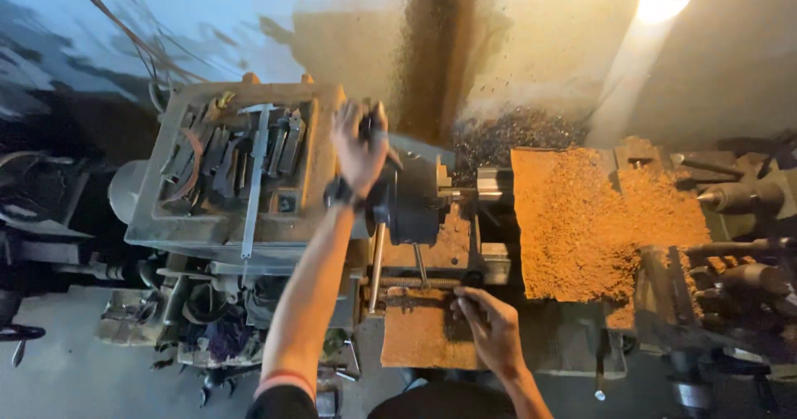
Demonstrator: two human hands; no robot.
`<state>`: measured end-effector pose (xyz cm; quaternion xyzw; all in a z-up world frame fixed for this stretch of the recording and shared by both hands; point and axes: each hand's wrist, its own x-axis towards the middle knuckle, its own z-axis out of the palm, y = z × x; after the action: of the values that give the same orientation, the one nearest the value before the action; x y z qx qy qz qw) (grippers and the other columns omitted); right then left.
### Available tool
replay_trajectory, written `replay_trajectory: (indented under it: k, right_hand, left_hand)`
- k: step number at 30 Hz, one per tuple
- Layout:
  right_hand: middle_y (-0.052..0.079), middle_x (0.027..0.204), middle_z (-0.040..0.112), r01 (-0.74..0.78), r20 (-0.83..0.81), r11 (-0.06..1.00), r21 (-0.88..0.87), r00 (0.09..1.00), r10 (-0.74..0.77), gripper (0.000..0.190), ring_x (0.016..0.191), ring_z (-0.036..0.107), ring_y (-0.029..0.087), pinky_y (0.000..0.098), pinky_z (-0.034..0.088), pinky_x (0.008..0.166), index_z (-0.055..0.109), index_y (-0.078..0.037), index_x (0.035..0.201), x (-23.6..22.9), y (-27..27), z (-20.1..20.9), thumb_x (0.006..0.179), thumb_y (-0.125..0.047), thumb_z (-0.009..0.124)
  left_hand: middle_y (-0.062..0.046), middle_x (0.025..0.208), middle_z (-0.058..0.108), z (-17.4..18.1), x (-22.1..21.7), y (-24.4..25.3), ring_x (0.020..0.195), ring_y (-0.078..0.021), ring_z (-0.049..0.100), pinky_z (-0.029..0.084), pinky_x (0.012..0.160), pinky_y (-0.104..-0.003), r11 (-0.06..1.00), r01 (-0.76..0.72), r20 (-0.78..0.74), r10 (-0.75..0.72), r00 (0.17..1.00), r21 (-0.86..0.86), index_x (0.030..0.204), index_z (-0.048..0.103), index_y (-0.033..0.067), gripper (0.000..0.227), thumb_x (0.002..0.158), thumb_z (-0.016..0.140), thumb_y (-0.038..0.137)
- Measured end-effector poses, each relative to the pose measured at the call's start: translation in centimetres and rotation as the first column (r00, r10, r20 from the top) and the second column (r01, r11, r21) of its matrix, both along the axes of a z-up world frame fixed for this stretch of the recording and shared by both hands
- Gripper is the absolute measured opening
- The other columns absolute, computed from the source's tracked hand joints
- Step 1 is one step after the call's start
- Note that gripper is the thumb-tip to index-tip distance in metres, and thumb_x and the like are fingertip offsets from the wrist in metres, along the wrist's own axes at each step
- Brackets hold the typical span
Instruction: The person operates a lathe to machine a cylindrical metal part, then removes it and walks to a workbench. At the bench, they assemble the machined part with other metal components, including a larger cylindrical housing and small rings, using a hammer to tap pieces into place and a cloth to wipe the assembly.
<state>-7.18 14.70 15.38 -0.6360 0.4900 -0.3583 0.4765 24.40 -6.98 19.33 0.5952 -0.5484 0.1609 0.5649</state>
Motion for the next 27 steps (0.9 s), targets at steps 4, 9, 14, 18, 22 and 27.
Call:
replay_trajectory:
  k: [4, 9, 14, 18, 22, 27]
  right_hand:
    - [0.009, 0.087, 0.082, 0.061, 0.017, 0.998, 0.023, 0.998, -0.061, 0.022, 0.078, 0.078, 0.015, 0.0283, 0.063, 0.067, 0.075, -0.001, 0.112, -2.1, 1.3, 1.0, 0.091, -0.003, 0.068]
    - [0.010, 0.088, 0.082, 0.200, 0.031, 0.967, 0.160, 0.978, -0.208, 0.024, 0.079, 0.078, 0.015, 0.0284, 0.066, 0.070, 0.075, 0.000, 0.114, -4.7, 1.2, 0.0, 0.092, -0.006, 0.067]
    - [0.012, 0.087, 0.081, 0.238, 0.078, 0.957, 0.168, 0.964, -0.253, 0.024, 0.077, 0.077, 0.016, 0.0289, 0.064, 0.070, 0.075, 0.002, 0.114, -5.6, 0.7, -0.9, 0.093, -0.007, 0.067]
    - [0.012, 0.088, 0.081, 0.222, 0.072, 0.950, 0.219, 0.967, -0.243, 0.025, 0.079, 0.077, 0.016, 0.0292, 0.064, 0.071, 0.075, 0.002, 0.115, -6.4, 1.0, -1.8, 0.093, -0.008, 0.067]
    - [0.012, 0.089, 0.081, 0.219, 0.067, 0.935, 0.278, 0.967, -0.247, 0.025, 0.080, 0.077, 0.017, 0.0299, 0.064, 0.072, 0.075, 0.002, 0.115, -6.4, 0.8, -1.6, 0.093, -0.008, 0.066]
    - [0.010, 0.091, 0.081, 0.085, 0.053, 0.988, 0.132, 0.994, -0.093, 0.025, 0.080, 0.078, 0.015, 0.0282, 0.064, 0.072, 0.075, -0.001, 0.114, -4.9, 0.7, 0.5, 0.094, -0.011, 0.066]
  left_hand:
    - [-0.018, 0.077, 0.055, 1.2, 0.1, -7.0, 0.077, -0.0398, 0.055, 0.040, 0.074, -0.051, 0.990, 0.094, -0.053, -0.089, 0.995, 0.109, 0.077, 0.049, 0.0019, 0.032, 0.094, 0.073, 0.013]
    - [-0.020, 0.072, 0.055, -0.6, 0.0, -12.2, 0.068, -0.0414, 0.056, 0.043, 0.062, -0.049, 0.927, 0.298, -0.025, -0.300, 0.953, 0.230, 0.072, 0.048, 0.0018, 0.033, 0.090, 0.073, 0.014]
    - [-0.020, 0.069, 0.059, -3.3, -0.7, -15.3, 0.066, -0.0413, 0.060, 0.046, 0.059, -0.047, 0.907, 0.322, -0.004, -0.334, 0.943, 0.271, 0.073, 0.053, 0.0028, 0.029, 0.088, 0.073, 0.015]
    - [-0.019, 0.067, 0.058, -4.3, -0.7, -14.9, 0.063, -0.0388, 0.060, 0.045, 0.057, -0.047, 0.885, 0.302, -0.018, -0.317, 0.948, 0.353, 0.072, 0.053, 0.0032, 0.032, 0.088, 0.074, 0.021]
    - [-0.018, 0.065, 0.062, 2.3, -1.7, -11.3, 0.059, -0.0354, 0.064, 0.047, 0.053, -0.045, 0.727, 0.194, 0.072, -0.318, 0.946, 0.659, 0.081, 0.055, 0.0047, 0.046, 0.089, 0.072, 0.046]
    - [-0.018, 0.083, 0.069, 2.2, -1.7, -9.3, 0.077, -0.0335, 0.068, 0.052, 0.072, -0.048, 0.625, -0.126, 0.340, -0.236, 0.910, 0.771, 0.107, 0.063, 0.0034, 0.069, 0.100, 0.052, 0.071]
